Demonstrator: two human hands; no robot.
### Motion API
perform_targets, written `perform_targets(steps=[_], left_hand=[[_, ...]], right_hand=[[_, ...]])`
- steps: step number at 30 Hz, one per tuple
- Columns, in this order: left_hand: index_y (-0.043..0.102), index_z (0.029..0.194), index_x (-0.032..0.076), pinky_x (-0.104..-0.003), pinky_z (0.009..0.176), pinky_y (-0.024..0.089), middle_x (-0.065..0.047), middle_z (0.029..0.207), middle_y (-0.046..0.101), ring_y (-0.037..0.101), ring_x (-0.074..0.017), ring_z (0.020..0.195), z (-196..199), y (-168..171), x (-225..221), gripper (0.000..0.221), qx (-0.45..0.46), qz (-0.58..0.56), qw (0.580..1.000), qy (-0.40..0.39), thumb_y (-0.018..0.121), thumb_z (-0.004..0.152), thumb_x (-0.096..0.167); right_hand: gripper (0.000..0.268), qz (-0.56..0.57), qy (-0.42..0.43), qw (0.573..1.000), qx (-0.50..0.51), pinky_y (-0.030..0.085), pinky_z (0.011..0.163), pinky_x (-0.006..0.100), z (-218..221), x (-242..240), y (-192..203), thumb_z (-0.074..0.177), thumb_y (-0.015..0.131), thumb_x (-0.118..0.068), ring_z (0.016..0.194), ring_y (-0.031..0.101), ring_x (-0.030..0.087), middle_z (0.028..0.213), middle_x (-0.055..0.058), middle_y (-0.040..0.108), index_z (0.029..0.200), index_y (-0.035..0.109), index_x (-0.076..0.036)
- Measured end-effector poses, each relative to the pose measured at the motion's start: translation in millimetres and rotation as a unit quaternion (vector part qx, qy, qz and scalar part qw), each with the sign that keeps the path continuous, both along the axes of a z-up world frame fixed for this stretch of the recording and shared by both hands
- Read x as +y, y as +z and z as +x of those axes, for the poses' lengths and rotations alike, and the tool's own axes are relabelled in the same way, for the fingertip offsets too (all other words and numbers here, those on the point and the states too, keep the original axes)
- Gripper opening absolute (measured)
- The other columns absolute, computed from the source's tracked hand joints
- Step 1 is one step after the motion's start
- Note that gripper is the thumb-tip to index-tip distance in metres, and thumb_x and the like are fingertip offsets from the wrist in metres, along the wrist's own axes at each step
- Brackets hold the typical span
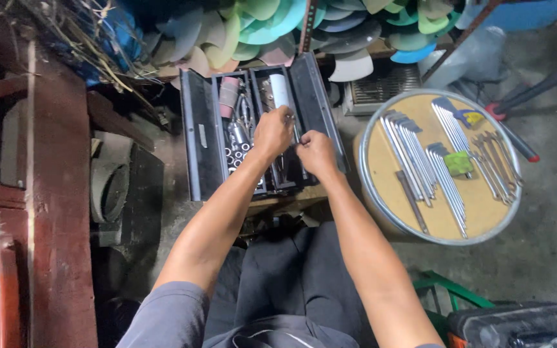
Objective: Organizing and inspecting various hand tools in a metal toolbox and on a nearby tray
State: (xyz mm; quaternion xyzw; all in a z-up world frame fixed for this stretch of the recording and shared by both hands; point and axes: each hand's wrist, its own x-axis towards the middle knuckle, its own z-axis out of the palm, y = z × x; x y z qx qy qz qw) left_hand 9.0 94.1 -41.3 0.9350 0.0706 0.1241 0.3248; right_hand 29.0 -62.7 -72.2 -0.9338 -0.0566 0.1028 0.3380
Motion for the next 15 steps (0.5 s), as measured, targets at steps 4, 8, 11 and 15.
perform_targets(steps=[4,8,11,15], left_hand=[[0.069,0.108,0.025,-0.049,0.087,0.054,-0.008,0.092,0.073,0.072,-0.0384,0.091,8,-41,30,0.019,-0.001,0.073,0.997,-0.008,0.06,0.092,0.026],[0.072,0.106,0.023,-0.047,0.087,0.054,-0.005,0.102,0.071,0.064,-0.0359,0.106,5,-56,37,0.021,0.021,0.13,0.991,0.003,0.058,0.09,0.027],[0.073,0.098,0.025,-0.045,0.089,0.05,-0.001,0.1,0.07,0.058,-0.0318,0.113,2,-65,39,0.02,0.03,0.151,0.988,0.001,0.056,0.089,0.028],[0.076,0.086,0.028,-0.04,0.089,0.047,0.003,0.093,0.072,0.054,-0.026,0.115,-4,-65,36,0.022,0.036,0.193,0.981,-0.008,0.054,0.085,0.026]], right_hand=[[0.017,-0.007,-0.002,1.0,0.016,0.06,0.085,0.049,-1,34,-10,0.08,0.068,-0.024,0.101,0.073,0.033,0.089,0.008,0.079,0.093,0.078,-0.019],[0.018,-0.038,0.024,0.997,0.058,0.06,0.088,0.049,0,47,-23,0.082,0.07,-0.028,0.106,0.072,0.035,0.095,0.009,0.079,0.096,0.08,-0.021],[0.022,-0.037,0.053,0.995,0.077,0.061,0.086,0.051,-12,49,-8,0.084,0.067,-0.024,0.106,0.071,0.04,0.097,0.015,0.078,0.1,0.079,-0.015],[0.024,-0.03,0.065,0.994,0.083,0.06,0.087,0.051,-26,48,0,0.087,0.06,-0.018,0.107,0.071,0.042,0.099,0.019,0.077,0.101,0.078,-0.012]])
